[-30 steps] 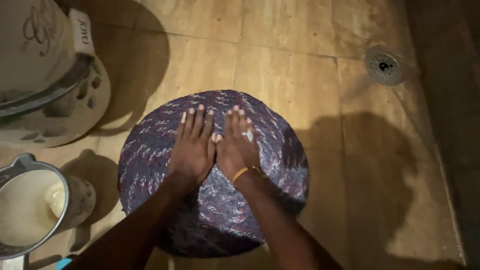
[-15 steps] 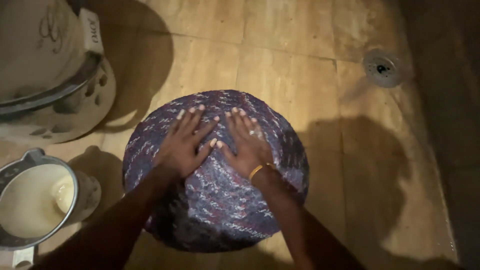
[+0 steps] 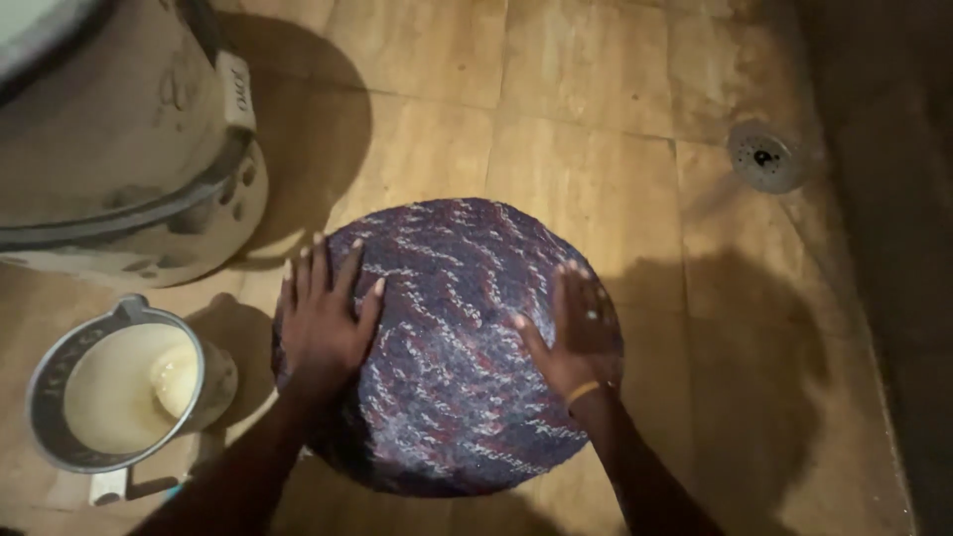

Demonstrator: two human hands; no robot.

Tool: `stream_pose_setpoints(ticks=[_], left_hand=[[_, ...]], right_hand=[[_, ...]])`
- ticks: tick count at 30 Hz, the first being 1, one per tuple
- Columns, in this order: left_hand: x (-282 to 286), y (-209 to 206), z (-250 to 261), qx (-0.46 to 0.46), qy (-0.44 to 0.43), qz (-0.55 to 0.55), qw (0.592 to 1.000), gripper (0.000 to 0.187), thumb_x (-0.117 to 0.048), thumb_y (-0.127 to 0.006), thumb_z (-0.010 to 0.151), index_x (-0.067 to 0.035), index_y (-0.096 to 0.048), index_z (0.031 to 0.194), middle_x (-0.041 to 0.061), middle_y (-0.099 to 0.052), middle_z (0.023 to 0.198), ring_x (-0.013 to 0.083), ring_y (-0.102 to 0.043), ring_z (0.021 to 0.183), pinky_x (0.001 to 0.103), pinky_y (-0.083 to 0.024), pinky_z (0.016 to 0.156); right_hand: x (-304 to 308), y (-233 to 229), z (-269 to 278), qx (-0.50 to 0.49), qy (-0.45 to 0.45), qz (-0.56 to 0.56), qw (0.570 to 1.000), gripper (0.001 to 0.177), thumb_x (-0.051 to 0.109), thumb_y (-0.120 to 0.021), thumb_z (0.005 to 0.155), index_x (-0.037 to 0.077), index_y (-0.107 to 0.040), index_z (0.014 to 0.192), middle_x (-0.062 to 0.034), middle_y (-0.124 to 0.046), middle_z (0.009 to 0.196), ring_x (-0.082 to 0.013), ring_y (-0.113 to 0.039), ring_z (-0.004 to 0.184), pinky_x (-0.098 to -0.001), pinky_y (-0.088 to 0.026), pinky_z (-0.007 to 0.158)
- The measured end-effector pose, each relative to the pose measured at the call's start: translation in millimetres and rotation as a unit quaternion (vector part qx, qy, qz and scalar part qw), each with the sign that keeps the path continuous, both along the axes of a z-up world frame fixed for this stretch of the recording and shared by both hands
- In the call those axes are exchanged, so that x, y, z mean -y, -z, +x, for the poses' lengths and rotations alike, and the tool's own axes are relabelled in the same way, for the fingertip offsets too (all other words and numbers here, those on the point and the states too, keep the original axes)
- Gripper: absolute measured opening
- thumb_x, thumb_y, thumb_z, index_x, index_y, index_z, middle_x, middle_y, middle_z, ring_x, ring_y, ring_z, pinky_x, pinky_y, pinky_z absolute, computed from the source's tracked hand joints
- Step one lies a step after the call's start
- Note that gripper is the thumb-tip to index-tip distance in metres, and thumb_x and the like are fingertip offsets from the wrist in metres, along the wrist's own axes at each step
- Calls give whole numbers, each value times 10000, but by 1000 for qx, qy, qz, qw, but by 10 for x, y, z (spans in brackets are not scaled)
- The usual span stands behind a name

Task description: The person scrubs a dark patterned doormat on the floor using a blue scrubbing tool and water from a nearby bucket. They repeatedly rub the mat surface with both hands and the tool, occasionally pausing to adjust grip or position.

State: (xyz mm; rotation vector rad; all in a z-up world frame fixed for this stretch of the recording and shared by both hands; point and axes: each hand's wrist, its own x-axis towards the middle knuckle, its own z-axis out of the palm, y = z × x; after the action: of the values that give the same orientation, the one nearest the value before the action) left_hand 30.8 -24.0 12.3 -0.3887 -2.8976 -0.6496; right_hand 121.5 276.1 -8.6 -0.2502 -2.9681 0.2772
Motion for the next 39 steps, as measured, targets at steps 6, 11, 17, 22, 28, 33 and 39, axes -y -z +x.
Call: stream_pose_setpoints(ticks=[6,11,17,22,28,33,39], left_hand=[[70,75,465,-16,-104,12,994,666,-484,-442,1019,-159,-391,1598,249,-256,1676,439,-222,1541,580,-145,1229],[20,270,703,-82,-101,-32,991,676,-436,-352,1058,-42,-318,1607,255,-237,1679,432,-211,1562,552,-121,1276],[-274,335,1023,-79,-22,-101,991,744,-513,-229,1066,33,-192,1570,312,-117,1645,452,-74,1518,527,-6,1221],[-797,340,1308,26,94,-12,995,698,-462,-263,1079,18,-230,1585,240,-129,1692,396,-81,1584,541,-11,1268],[-1133,157,1619,19,149,89,985,625,-394,-403,1071,5,-399,1552,282,-218,1671,497,-126,1542,558,-81,1232],[-1126,-17,1775,83,162,133,974,677,-423,-512,1042,48,-419,1519,275,-309,1630,480,-169,1535,575,-97,1225],[-934,-48,1875,148,199,146,958,666,-414,-580,1019,43,-452,1486,288,-359,1596,467,-227,1527,564,-113,1229]], right_hand=[[144,52,357,-61,20,40,997,961,620,-567,912,-16,-257,1563,-249,-260,1647,-366,-228,1541,-492,-178,1255],[454,-74,511,65,43,-13,997,1077,678,-564,861,0,-173,1601,-275,-121,1661,-399,-77,1543,-536,-146,1168],[644,-205,525,115,5,-7,993,1151,737,-545,852,13,-87,1620,-309,-49,1676,-429,8,1563,-522,-42,1214],[686,-260,497,231,1,20,973,1113,684,-548,897,13,-1,1596,-295,38,1666,-399,68,1559,-499,28,1246],[589,23,552,105,-28,100,989,838,362,-463,997,9,-19,1615,-272,5,1673,-384,39,1553,-504,33,1226],[621,-135,514,273,1,-12,962,871,411,-435,997,46,81,1596,-225,122,1683,-339,133,1563,-485,91,1241],[618,-263,573,204,-25,64,977,897,313,-475,977,33,58,1642,-252,82,1705,-359,95,1577,-491,70,1241]])
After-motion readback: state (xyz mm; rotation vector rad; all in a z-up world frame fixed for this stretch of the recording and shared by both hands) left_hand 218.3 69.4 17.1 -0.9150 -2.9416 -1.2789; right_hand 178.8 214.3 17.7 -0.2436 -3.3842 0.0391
